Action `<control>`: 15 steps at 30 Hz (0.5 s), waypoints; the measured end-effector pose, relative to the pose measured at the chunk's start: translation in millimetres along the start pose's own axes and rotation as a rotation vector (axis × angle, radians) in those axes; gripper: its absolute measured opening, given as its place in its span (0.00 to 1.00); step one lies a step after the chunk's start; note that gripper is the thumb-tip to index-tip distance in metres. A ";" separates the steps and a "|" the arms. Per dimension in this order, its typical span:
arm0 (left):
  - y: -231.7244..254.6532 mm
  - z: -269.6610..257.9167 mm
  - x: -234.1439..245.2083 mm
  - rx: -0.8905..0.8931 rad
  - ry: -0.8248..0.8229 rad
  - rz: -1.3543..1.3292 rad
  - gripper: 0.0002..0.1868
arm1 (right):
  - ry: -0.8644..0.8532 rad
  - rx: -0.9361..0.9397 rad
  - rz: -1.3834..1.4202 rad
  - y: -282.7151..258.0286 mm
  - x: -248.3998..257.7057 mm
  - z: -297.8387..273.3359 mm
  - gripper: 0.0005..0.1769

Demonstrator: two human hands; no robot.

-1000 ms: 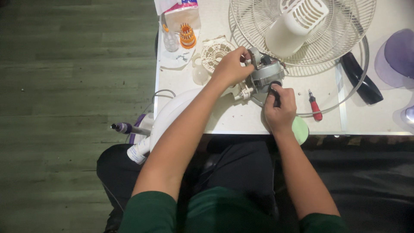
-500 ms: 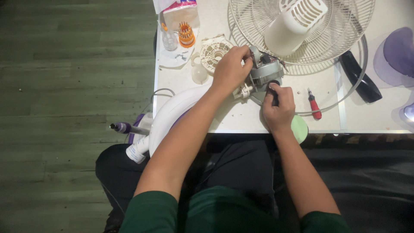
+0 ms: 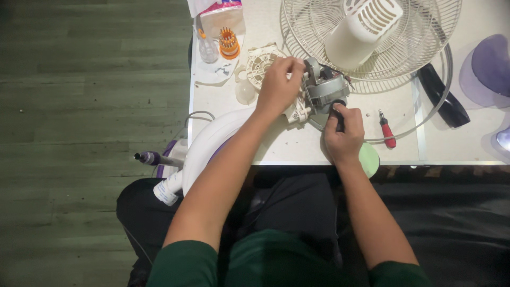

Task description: The person disassembles an electric fan by removing the motor housing and internal components, then reassembles the motor into the housing and attaches the fan blade hub. The person uses a screwdriver to loosen screws and a cloth to wipe parts during the process.

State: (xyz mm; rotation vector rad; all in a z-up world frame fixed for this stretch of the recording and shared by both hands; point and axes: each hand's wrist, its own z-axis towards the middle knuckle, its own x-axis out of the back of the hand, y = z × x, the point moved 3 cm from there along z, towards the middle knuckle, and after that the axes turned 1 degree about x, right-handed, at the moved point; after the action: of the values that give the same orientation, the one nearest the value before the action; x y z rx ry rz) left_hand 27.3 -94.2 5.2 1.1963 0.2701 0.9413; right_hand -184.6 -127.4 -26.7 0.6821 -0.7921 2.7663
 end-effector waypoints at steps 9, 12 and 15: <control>31.6 -14.8 7.1 -0.354 0.008 0.174 0.06 | -0.025 -0.057 0.030 1.3 -1.2 -0.2 0.16; 25.4 -12.9 7.7 -0.285 0.031 0.112 0.07 | -0.024 -0.022 0.021 0.8 -1.0 0.0 0.16; 16.9 -10.8 6.8 -0.189 0.041 0.151 0.07 | -0.010 -0.008 0.018 0.7 -0.5 -0.7 0.16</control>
State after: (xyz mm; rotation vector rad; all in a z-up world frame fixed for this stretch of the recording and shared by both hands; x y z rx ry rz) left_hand 16.5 -81.0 17.8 1.0343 0.1215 1.0989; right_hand -184.6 -127.6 -27.8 0.6916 -0.8143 2.7766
